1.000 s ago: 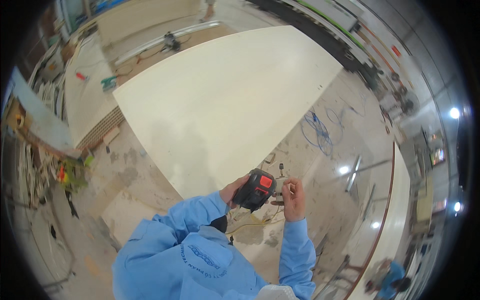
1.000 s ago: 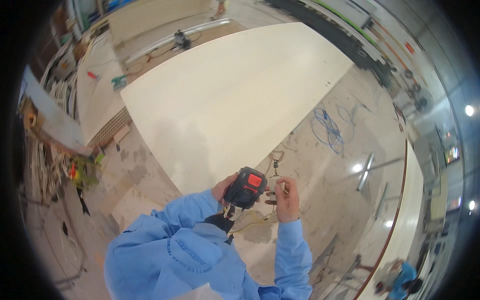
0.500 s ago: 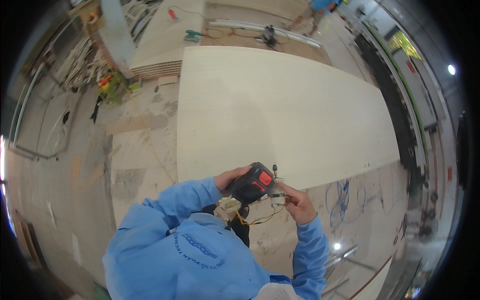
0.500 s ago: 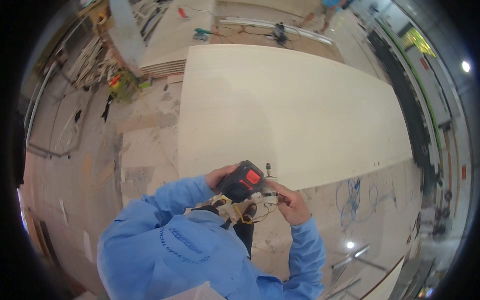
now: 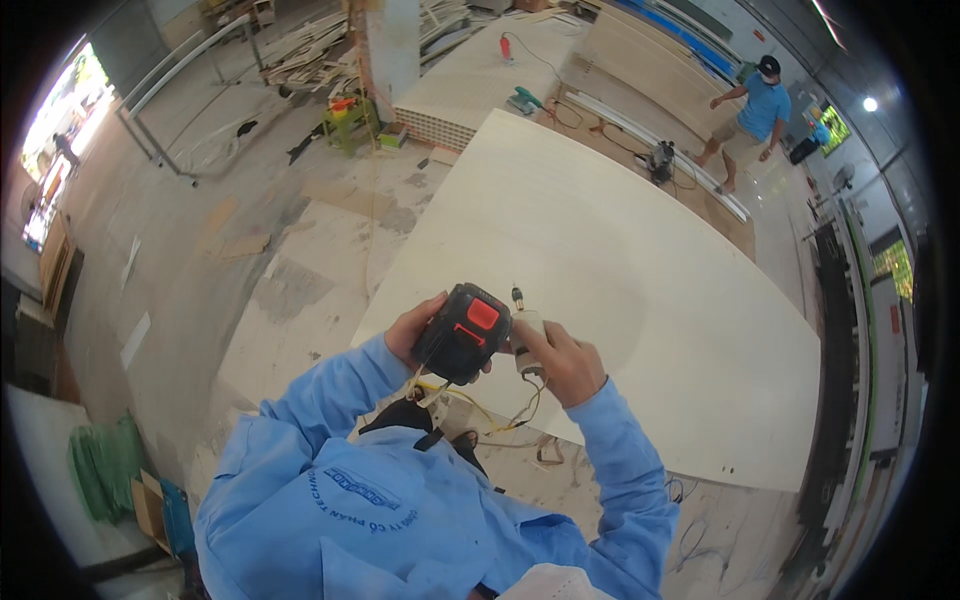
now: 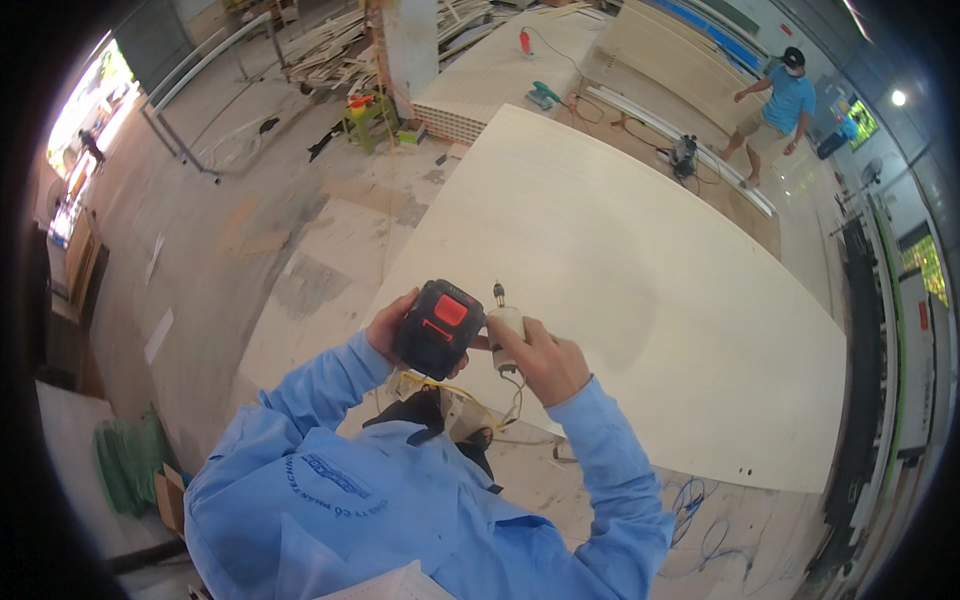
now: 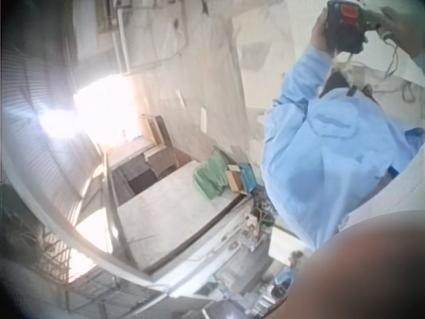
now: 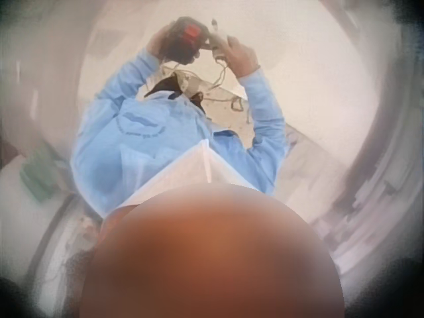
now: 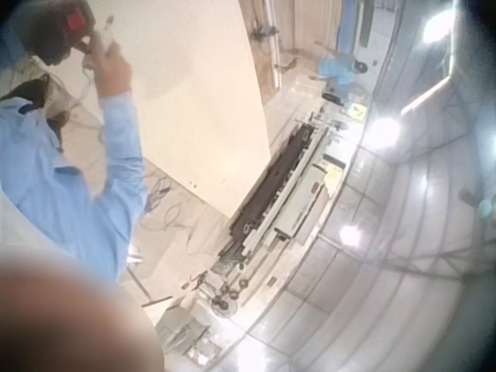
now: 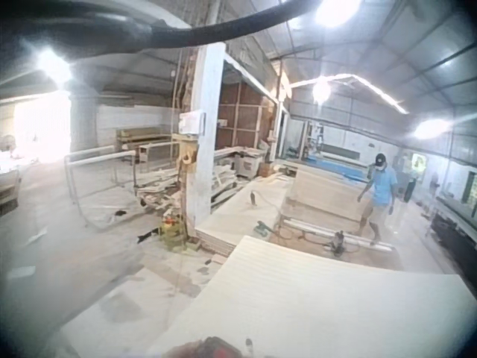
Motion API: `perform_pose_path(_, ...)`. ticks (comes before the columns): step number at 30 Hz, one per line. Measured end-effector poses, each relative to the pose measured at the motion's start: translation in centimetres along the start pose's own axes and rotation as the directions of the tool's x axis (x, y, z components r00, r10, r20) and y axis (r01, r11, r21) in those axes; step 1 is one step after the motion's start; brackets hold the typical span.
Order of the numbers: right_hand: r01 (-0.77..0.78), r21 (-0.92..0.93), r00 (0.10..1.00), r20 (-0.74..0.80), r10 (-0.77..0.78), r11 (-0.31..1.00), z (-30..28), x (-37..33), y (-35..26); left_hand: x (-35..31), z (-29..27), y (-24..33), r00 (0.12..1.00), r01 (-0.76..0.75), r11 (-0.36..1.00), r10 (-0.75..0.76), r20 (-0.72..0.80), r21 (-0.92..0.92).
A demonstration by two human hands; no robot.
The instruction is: The person uses a handheld device with a yellow cable to mark circular spots on a large white board. They move the device across the surface, creating multiple marks in sequence.
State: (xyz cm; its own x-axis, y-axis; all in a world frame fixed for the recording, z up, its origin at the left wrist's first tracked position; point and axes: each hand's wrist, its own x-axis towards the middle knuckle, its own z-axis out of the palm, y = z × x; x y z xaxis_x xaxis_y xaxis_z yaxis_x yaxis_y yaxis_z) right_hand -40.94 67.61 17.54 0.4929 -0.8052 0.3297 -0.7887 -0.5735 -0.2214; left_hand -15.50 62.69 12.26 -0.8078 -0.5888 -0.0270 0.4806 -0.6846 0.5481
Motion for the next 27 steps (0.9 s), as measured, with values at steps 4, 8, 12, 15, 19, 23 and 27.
perform_pose_path(4,0.259,-0.287,0.954,-0.072,-0.291,0.922,-2.0,3.5,0.9,-1.1,1.0,1.7,0.994,-0.112,0.991,0.113,0.012,-0.067)
perform_pose_path(8,0.333,-0.294,0.890,-0.216,-0.402,0.896,-4.0,9.1,1.3,-1.4,1.1,4.0,0.969,-0.210,0.938,0.237,0.071,-0.276)
perform_pose_path(12,0.375,-0.290,0.813,-0.352,-0.463,0.880,-6.3,15.3,3.0,-2.9,-0.5,7.4,0.881,-0.460,0.847,0.472,-0.021,-0.266)
perform_pose_path(15,0.403,-0.123,0.804,-0.426,-0.415,0.907,-7.0,19.3,6.2,-5.8,-4.1,10.5,0.772,-0.633,0.759,0.600,-0.211,-0.155)
perform_pose_path(19,0.077,0.253,0.910,-0.413,0.035,0.964,-7.1,21.1,10.2,-11.1,-12.6,13.1,0.541,-0.808,0.589,0.728,-0.421,-0.022)
perform_pose_path(23,-0.191,0.182,0.809,-0.528,0.260,0.965,-9.8,22.1,15.1,-18.9,-23.3,15.1,0.297,-0.909,0.379,0.881,-0.368,0.174)
perform_pose_path(27,-0.134,0.244,0.743,-0.617,0.261,0.960,-11.6,22.3,20.7,-27.3,-30.2,14.3,0.203,-0.905,0.354,0.848,-0.491,0.237)
